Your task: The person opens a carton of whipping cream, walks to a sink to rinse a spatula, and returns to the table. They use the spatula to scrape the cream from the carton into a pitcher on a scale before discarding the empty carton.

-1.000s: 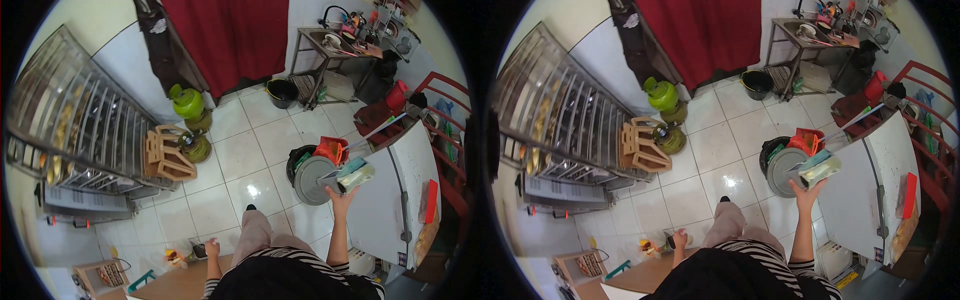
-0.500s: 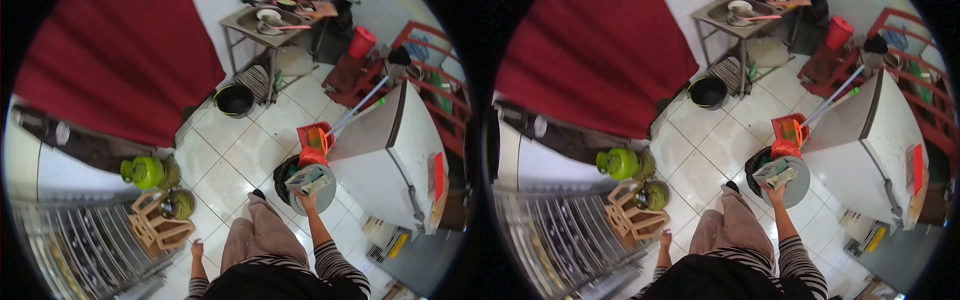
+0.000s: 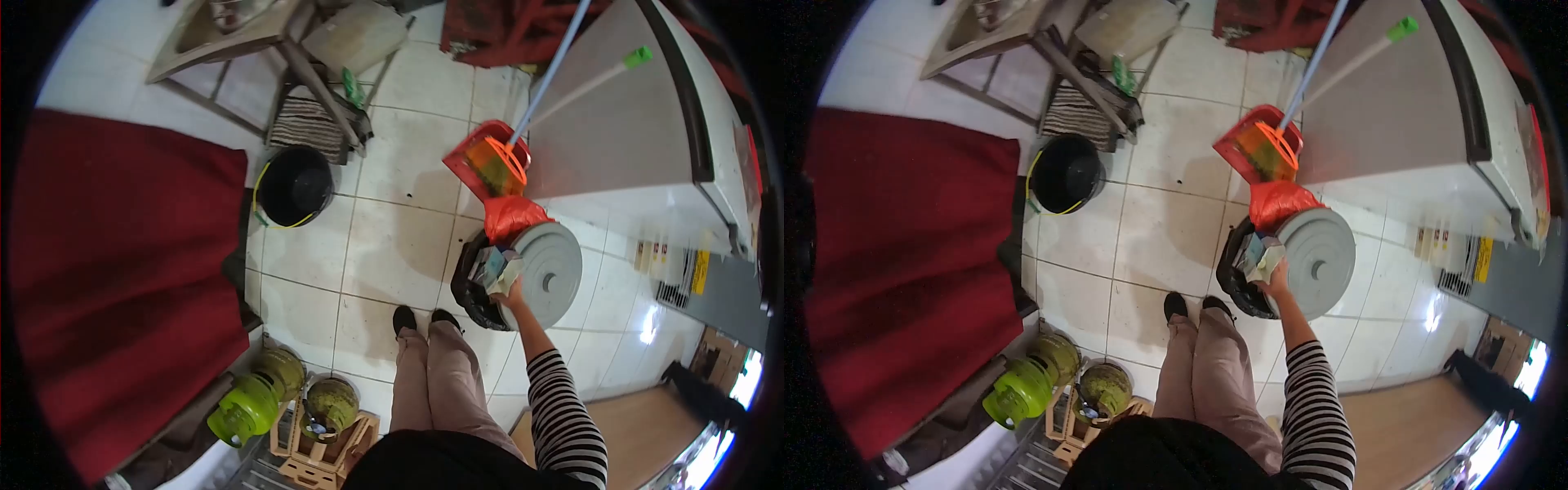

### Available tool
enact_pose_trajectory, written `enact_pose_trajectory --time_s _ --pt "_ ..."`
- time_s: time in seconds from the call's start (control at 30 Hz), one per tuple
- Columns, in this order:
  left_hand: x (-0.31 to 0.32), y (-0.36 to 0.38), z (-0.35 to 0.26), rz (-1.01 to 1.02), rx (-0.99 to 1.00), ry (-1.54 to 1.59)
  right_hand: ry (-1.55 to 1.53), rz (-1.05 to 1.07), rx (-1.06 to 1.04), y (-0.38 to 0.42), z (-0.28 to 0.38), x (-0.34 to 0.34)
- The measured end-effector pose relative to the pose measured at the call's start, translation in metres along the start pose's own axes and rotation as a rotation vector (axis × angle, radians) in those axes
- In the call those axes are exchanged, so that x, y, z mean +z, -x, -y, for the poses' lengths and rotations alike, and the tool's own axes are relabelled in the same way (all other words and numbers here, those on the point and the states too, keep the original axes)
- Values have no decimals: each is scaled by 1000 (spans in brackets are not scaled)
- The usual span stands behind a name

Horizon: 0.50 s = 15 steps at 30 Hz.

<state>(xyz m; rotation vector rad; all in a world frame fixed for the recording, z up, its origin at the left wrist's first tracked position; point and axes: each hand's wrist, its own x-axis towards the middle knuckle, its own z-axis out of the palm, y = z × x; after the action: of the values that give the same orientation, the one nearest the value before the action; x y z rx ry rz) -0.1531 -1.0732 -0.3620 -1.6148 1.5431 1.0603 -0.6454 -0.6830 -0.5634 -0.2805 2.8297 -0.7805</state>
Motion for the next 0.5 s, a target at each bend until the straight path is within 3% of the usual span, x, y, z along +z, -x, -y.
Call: enact_pose_trajectory --time_s 0.1,0.23,0.27,0.3,0.33,0.4,0.43,0.5 --pt "-16 -32 6 13 127 -112 49 199 202 -21 31 -50" --pt "-30 -54 2 16 299 -235 118 267 233 -14 55 -53" --pt "-34 -59 1 -1 404 -234 225 217 230 -12 60 -50" --pt "-41 -60 2 -67 756 -178 333 168 223 -13 67 -46" --pt "-42 -65 -2 -3 533 -252 205 241 359 -18 90 -64" --pt "-53 -45 -51 156 88 -485 136 165 425 -11 95 -60" --pt "-50 -39 -64 155 96 -496 73 93 479 -8 98 -58" --pt "-47 -50 -61 225 -53 -234 77 49 496 -1 111 -61"
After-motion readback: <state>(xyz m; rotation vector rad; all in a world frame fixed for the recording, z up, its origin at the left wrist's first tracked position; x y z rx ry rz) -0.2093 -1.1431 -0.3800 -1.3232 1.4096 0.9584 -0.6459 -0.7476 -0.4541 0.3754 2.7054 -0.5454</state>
